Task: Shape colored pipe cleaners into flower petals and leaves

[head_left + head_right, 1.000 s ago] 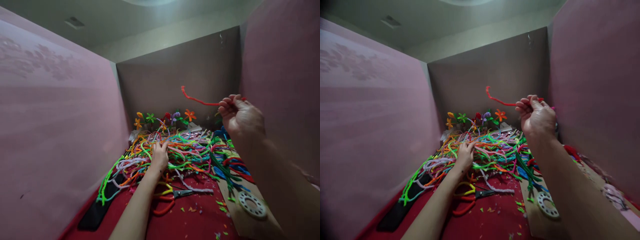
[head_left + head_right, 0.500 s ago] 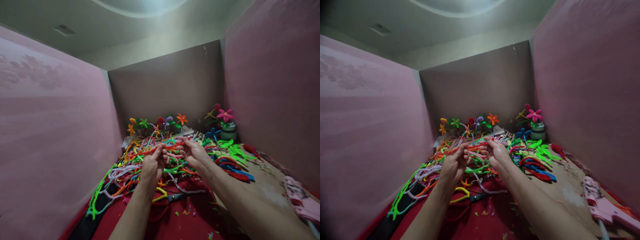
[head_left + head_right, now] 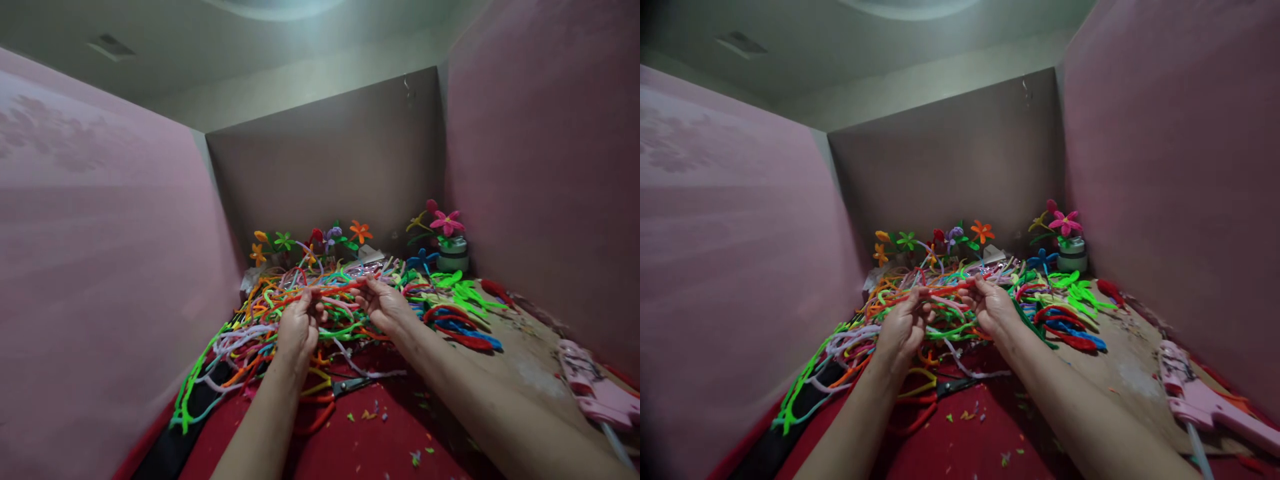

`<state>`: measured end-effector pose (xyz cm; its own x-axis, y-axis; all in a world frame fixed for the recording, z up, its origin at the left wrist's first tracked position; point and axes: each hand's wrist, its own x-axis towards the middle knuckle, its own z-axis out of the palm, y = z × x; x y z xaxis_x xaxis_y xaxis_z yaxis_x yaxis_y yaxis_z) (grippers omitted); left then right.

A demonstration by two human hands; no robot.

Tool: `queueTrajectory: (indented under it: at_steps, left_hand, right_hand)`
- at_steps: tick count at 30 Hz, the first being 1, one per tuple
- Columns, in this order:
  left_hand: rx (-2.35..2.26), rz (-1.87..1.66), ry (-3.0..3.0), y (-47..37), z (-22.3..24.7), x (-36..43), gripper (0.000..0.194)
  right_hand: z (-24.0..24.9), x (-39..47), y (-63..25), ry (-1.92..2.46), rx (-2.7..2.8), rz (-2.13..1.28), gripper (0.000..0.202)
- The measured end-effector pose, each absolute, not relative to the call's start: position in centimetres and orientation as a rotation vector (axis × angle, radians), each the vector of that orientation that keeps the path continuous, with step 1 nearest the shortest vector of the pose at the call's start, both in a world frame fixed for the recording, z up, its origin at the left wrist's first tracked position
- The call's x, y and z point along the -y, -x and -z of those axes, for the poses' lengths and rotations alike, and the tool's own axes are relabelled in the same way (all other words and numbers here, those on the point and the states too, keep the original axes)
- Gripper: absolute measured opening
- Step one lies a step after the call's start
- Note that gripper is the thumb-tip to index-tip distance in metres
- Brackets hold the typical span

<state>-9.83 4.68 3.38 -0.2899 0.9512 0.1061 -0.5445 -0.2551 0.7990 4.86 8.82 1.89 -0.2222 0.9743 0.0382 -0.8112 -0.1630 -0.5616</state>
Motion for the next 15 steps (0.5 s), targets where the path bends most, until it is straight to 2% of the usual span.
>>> queueTrajectory:
  at_steps: [15]
  left_hand:
    - [-0.859, -1.903, -0.736, 10.31, -3.80, -4.59, 0.022]
  right_hand:
    - [-1.51, -9.55, -5.57, 0.348, 0.479, -1.681, 0.022]
